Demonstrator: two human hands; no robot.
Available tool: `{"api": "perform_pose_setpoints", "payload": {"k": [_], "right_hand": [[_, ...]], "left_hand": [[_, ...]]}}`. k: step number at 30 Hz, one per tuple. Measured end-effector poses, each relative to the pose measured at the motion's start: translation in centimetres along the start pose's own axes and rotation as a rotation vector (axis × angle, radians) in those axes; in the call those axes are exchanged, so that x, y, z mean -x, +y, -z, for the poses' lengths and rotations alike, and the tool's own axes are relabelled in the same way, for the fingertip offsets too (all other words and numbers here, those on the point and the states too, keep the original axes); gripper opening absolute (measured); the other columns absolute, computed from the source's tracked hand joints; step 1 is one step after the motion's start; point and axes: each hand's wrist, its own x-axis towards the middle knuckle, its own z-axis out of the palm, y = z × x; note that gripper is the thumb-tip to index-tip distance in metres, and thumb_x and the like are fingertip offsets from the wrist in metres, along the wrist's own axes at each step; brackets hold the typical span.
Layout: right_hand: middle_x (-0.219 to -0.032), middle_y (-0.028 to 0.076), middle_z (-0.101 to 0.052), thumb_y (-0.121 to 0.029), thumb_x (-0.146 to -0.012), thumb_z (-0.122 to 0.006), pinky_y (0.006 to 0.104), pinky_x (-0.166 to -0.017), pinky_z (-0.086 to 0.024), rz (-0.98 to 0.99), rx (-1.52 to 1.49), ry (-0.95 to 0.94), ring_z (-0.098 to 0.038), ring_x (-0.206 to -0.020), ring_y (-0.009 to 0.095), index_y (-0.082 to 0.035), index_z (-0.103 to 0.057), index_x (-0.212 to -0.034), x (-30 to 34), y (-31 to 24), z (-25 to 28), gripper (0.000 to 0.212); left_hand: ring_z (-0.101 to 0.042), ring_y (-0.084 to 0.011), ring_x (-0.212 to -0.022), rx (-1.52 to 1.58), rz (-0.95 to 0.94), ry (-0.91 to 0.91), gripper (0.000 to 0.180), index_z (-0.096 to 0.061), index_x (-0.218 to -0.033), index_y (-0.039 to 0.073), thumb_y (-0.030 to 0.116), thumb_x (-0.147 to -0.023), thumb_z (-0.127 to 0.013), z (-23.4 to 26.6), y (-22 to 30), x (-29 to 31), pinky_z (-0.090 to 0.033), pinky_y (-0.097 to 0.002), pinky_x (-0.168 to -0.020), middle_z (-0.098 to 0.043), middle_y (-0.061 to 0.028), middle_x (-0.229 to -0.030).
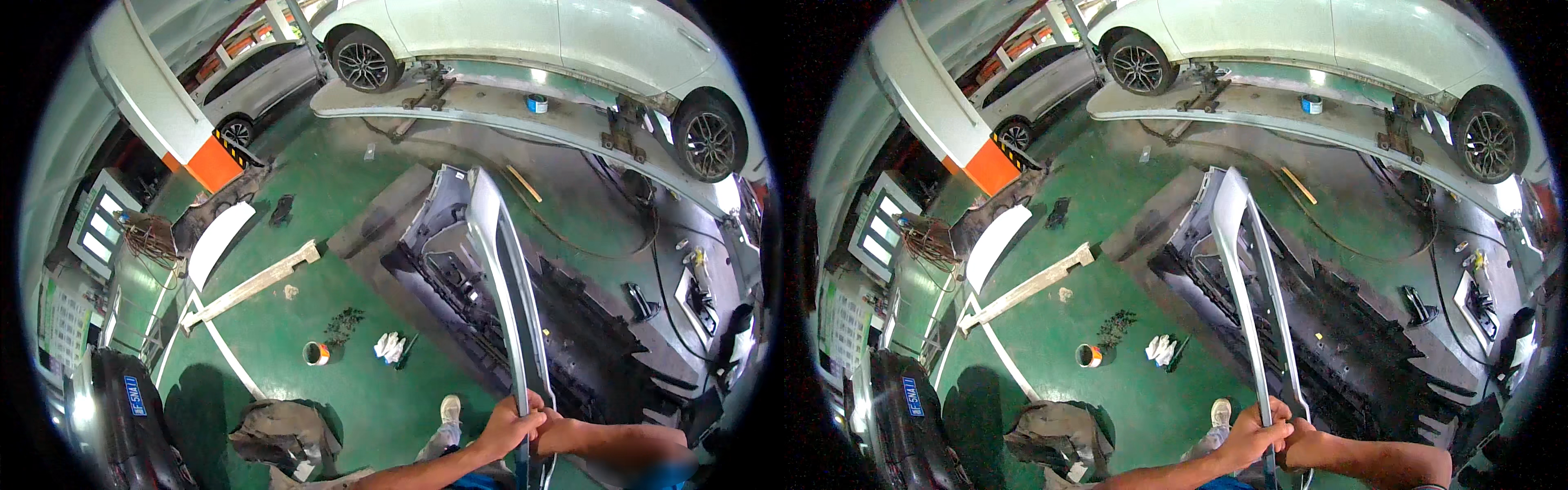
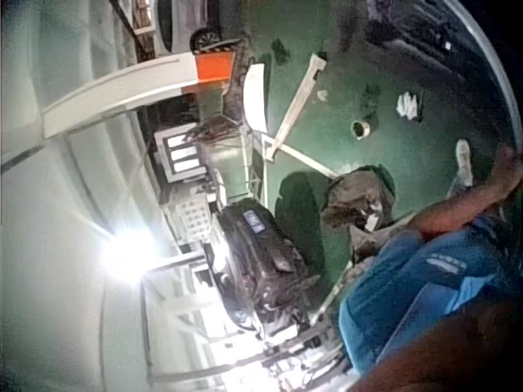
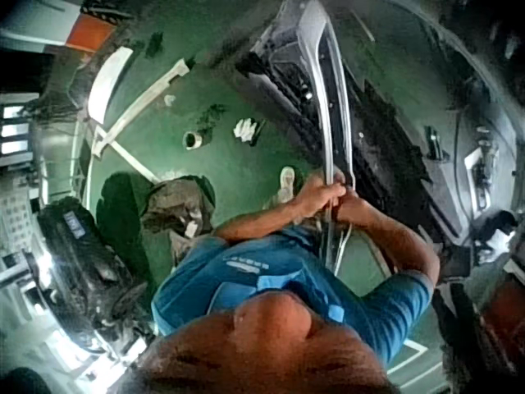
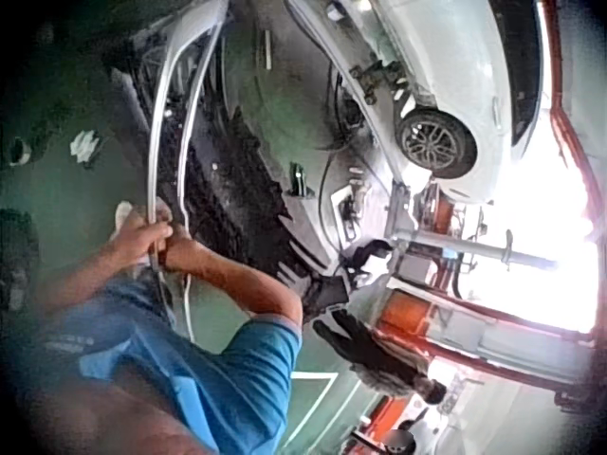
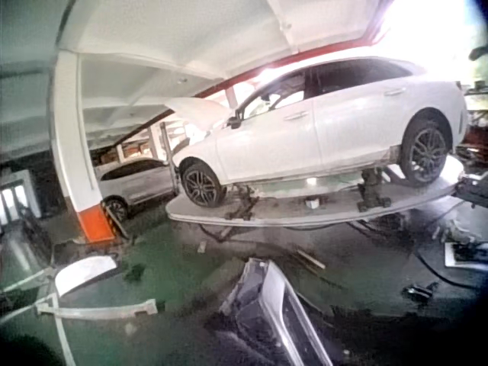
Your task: The person assembles a car bumper by attaching a silver trim piece to a white bumper and then using a yellow utility knife to trim a black plastic liner attached to the bumper's interior. The person handles the bumper, trim, and liner throughout the process.
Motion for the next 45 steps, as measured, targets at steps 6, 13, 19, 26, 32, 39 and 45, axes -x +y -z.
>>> {"api": "perform_pose_setpoints", "payload": {"k": [6,13,19,26,32,39,45], "right_hand": [[-0.097,0.006,-0.063,-0.019,-0.081,-0.056,0.0341,-0.087,-0.048,-0.037,-0.072,-0.305,-0.060,-0.100,0.021,-0.014,-0.059,-0.098,-0.3,-1.3,2.4,0.018],[-0.079,0.003,-0.065,-0.026,-0.069,-0.066,0.0390,-0.067,-0.051,0.256,0.328,0.304,-0.065,-0.079,0.025,-0.017,-0.064,-0.077,-0.6,-1.2,-0.4,0.013],[-0.058,0.006,-0.060,-0.024,-0.067,-0.065,0.0387,-0.050,-0.046,0.058,0.619,0.259,-0.063,-0.054,0.025,-0.014,-0.060,-0.058,-1.4,-1.7,-2.0,0.014],[-0.069,0.006,-0.061,-0.023,-0.073,-0.061,0.0403,-0.059,-0.044,-0.089,0.656,0.524,-0.060,-0.068,0.023,-0.010,-0.062,-0.072,-2.1,-3.1,-3.5,0.012],[-0.089,0.010,-0.066,-0.018,-0.080,-0.059,0.0388,-0.068,-0.056,-0.309,0.445,0.333,-0.065,-0.090,0.027,-0.008,-0.068,-0.080,-1.5,-5.6,-2.6,0.014],[-0.096,0.008,-0.062,-0.015,-0.075,-0.059,0.0327,-0.066,-0.054,-0.123,0.431,0.595,-0.060,-0.089,0.022,-0.007,-0.063,-0.082,1.2,-5.1,-4.0,0.011],[-0.109,0.006,-0.063,-0.014,-0.075,-0.060,0.0321,-0.066,-0.054,-0.182,0.227,0.947,-0.061,-0.085,0.020,-0.007,-0.061,-0.109,1.5,-5.2,-8.4,0.035]], "left_hand": [[-0.054,-0.0083,-0.056,-0.006,-0.027,0.020,0.018,-0.054,-0.094,0.003,0.013,-0.086,-0.066,0.1,-0.5,-0.8,-0.044,-0.0250,-0.051,-0.054,-0.0017,-0.069],[-0.054,-0.0091,-0.051,-0.026,-0.036,0.201,0.014,-0.056,-0.087,0.002,0.012,-0.083,-0.065,-0.1,-0.7,-1.4,-0.042,-0.0257,-0.046,-0.055,-0.0028,-0.066],[-0.051,-0.0094,-0.047,0.022,-0.045,0.393,0.014,-0.055,-0.086,0.004,0.011,-0.079,-0.065,1.2,-1.8,-2.4,-0.040,-0.0262,-0.042,-0.054,-0.0024,-0.064],[-0.051,-0.0096,-0.047,0.069,0.014,0.451,0.011,-0.057,-0.083,0.003,0.010,-0.078,-0.065,2.2,-1.9,-3.7,-0.042,-0.0255,-0.042,-0.054,-0.0014,-0.064],[-0.051,-0.0111,-0.050,0.184,0.094,0.402,0.016,-0.055,-0.088,0.004,0.003,-0.077,-0.067,3.0,-2.0,-2.2,-0.045,-0.0270,-0.046,-0.052,-0.0025,-0.067],[-0.048,-0.0126,-0.043,0.158,-0.022,0.391,0.015,-0.051,-0.087,0.004,-0.002,-0.079,-0.062,2.1,-2.0,-1.2,-0.048,-0.0294,-0.050,-0.051,-0.0044,-0.060],[-0.051,-0.0133,-0.045,0.170,-0.034,0.347,0.017,-0.050,-0.091,0.003,-0.002,-0.080,-0.062,2.5,-1.8,-1.0,-0.049,-0.0307,-0.051,-0.053,-0.0056,-0.069]]}}
